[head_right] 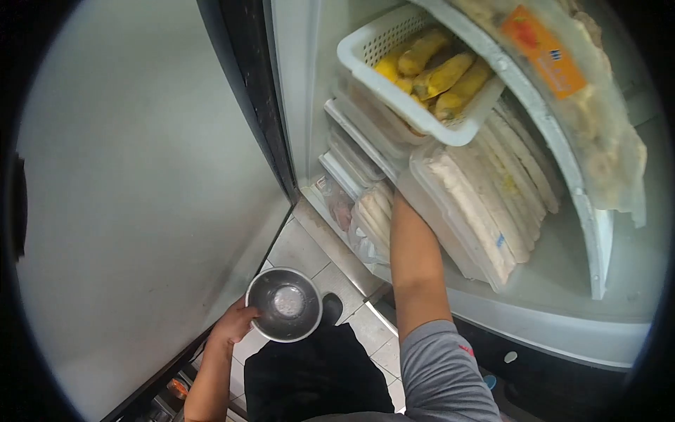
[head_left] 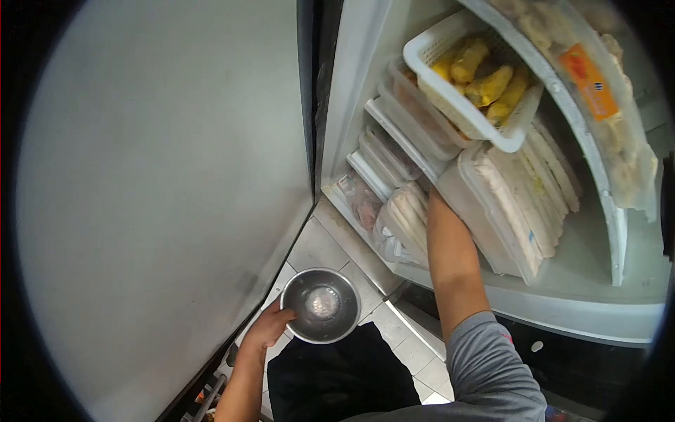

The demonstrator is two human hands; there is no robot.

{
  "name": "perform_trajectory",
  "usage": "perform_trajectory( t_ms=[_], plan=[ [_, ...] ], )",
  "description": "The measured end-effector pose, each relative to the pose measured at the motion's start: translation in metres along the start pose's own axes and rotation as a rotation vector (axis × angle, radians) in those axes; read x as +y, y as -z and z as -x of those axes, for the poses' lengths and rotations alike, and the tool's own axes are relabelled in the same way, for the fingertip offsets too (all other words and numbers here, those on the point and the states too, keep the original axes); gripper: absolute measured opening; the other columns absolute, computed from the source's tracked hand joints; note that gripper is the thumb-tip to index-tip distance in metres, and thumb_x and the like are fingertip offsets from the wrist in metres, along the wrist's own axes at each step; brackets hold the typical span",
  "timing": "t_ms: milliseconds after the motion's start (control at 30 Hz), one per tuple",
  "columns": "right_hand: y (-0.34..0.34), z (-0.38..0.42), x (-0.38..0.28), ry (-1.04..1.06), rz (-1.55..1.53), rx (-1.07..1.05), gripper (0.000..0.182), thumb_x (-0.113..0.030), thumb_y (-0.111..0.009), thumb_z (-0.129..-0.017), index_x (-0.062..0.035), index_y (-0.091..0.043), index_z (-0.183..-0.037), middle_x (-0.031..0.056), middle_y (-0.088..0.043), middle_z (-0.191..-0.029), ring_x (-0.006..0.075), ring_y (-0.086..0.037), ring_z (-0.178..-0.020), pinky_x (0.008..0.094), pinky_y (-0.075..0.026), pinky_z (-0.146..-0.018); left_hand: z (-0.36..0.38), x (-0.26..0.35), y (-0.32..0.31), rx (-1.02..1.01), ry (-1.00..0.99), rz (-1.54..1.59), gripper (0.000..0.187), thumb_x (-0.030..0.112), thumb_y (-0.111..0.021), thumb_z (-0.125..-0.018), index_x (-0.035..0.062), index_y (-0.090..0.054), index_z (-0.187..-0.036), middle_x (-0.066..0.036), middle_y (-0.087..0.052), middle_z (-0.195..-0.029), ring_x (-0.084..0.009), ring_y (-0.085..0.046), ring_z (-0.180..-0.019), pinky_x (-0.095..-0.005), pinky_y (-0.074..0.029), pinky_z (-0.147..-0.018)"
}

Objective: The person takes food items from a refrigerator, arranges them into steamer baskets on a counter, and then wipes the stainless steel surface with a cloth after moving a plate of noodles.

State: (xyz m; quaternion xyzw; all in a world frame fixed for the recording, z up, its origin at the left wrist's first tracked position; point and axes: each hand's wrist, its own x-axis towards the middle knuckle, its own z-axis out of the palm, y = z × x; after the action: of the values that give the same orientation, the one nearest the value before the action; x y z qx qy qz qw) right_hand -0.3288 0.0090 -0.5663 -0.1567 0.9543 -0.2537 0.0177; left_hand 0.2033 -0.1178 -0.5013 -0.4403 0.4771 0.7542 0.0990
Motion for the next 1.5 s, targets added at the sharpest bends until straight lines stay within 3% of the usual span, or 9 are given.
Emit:
perform_trajectory(
  t_ms=[100, 200, 367, 667, 1033, 1200, 1333, 1400, 1500],
  plan=[
    [0.004, 0.001, 0.005, 0.030, -0.015, 0.022, 0.055, -0.046, -0.056, -0.091, -0.0136, -0.052, -0.136, 0.0164, -0.050, -0.140, 0.0351, -0.043, -0.132, 0.0441, -0.031, -0.113, -0.018, 0.015, -0.019, -0.031, 0.226, -0.141, 0.050, 0.007, -0.057, -0.083, -0.0022, -0.052, -0.131, -0.010, -0.062, -0.100, -0.0145, -0.057, -0.079, -0.0248, -0.046, -0.065],
    [0.006, 0.003, 0.005, 0.058, -0.017, 0.033, 0.055, -0.046, -0.057, -0.091, -0.0132, -0.053, -0.135, 0.0164, -0.051, -0.140, 0.0352, -0.043, -0.132, 0.0440, -0.031, -0.112, -0.030, 0.033, -0.044, -0.003, 0.212, 0.077, 0.053, 0.009, -0.057, -0.083, -0.0019, -0.050, -0.134, -0.010, -0.062, -0.099, -0.0142, -0.056, -0.074, -0.0242, -0.045, -0.060],
    [-0.011, 0.003, -0.010, 0.090, -0.011, 0.074, 0.056, -0.047, -0.058, -0.090, -0.0126, -0.054, -0.134, 0.0163, -0.052, -0.138, 0.0352, -0.044, -0.130, 0.0438, -0.032, -0.111, -0.074, 0.054, -0.058, -0.004, 0.131, 0.077, 0.060, 0.008, -0.052, -0.083, 0.0076, -0.044, -0.142, -0.008, -0.060, -0.114, -0.0154, -0.056, -0.096, -0.0296, -0.047, -0.080],
    [-0.007, 0.018, -0.016, 0.144, -0.028, 0.084, 0.056, -0.048, -0.060, -0.089, -0.0116, -0.057, -0.131, 0.0162, -0.054, -0.136, 0.0354, -0.046, -0.128, 0.0435, -0.034, -0.110, -0.151, 0.092, -0.105, -0.134, -0.159, 0.258, 0.062, 0.008, -0.048, -0.085, 0.0060, -0.036, -0.145, -0.016, -0.053, -0.129, -0.0257, -0.058, -0.111, -0.0411, -0.054, -0.088],
    [-0.030, 0.029, -0.061, 0.320, -0.047, 0.176, 0.057, -0.049, -0.063, -0.087, -0.0103, -0.059, -0.128, 0.0161, -0.057, -0.133, 0.0355, -0.049, -0.126, 0.0432, -0.035, -0.108, -0.156, 0.124, -0.142, -0.129, -0.229, 0.315, 0.064, 0.007, -0.044, -0.088, 0.0103, -0.024, -0.148, -0.016, -0.048, -0.134, -0.0279, -0.060, -0.110, -0.0424, -0.060, -0.077],
    [-0.002, 0.047, -0.058, 0.335, -0.260, -0.065, 0.057, -0.050, -0.064, -0.086, -0.0097, -0.061, -0.126, 0.0160, -0.058, -0.132, 0.0356, -0.050, -0.124, 0.0430, -0.036, -0.107, -0.160, 0.124, -0.155, -0.077, -0.263, 0.328, 0.061, 0.007, -0.043, -0.089, 0.0121, -0.024, -0.147, -0.016, -0.046, -0.135, -0.0287, -0.060, -0.110, -0.0427, -0.061, -0.072],
    [0.020, 0.062, -0.073, -0.053, -0.690, -0.695, 0.053, -0.040, -0.070, -0.085, -0.0102, -0.060, -0.128, 0.0131, -0.059, -0.129, 0.0259, -0.051, -0.123, 0.0329, -0.037, -0.105, -0.165, 0.128, -0.161, -0.060, -0.286, 0.396, 0.060, 0.005, -0.043, -0.087, 0.0109, -0.025, -0.144, -0.016, -0.051, -0.128, -0.0274, -0.064, -0.102, -0.0399, -0.061, -0.069],
    [0.025, 0.081, -0.078, 0.031, -0.722, -0.529, 0.054, -0.039, -0.071, -0.085, -0.0151, -0.058, -0.132, 0.0168, -0.060, -0.126, 0.0245, -0.050, -0.126, 0.0334, -0.038, -0.105, -0.157, 0.132, -0.164, -0.030, -0.284, 0.407, 0.061, 0.003, -0.045, -0.084, 0.0090, -0.027, -0.143, -0.016, -0.056, -0.122, -0.0265, -0.068, -0.095, -0.0384, -0.061, -0.068],
    [0.052, 0.107, -0.095, 0.564, -0.501, -0.273, 0.055, -0.019, -0.077, -0.079, -0.0088, -0.059, -0.129, 0.0150, -0.055, -0.134, 0.0289, -0.048, -0.130, 0.0358, -0.036, -0.109, -0.149, 0.139, -0.163, -0.066, -0.330, 0.393, 0.065, 0.000, -0.045, -0.082, 0.0114, -0.027, -0.143, -0.016, -0.055, -0.122, -0.0263, -0.068, -0.095, -0.0378, -0.062, -0.069]
  ],
)
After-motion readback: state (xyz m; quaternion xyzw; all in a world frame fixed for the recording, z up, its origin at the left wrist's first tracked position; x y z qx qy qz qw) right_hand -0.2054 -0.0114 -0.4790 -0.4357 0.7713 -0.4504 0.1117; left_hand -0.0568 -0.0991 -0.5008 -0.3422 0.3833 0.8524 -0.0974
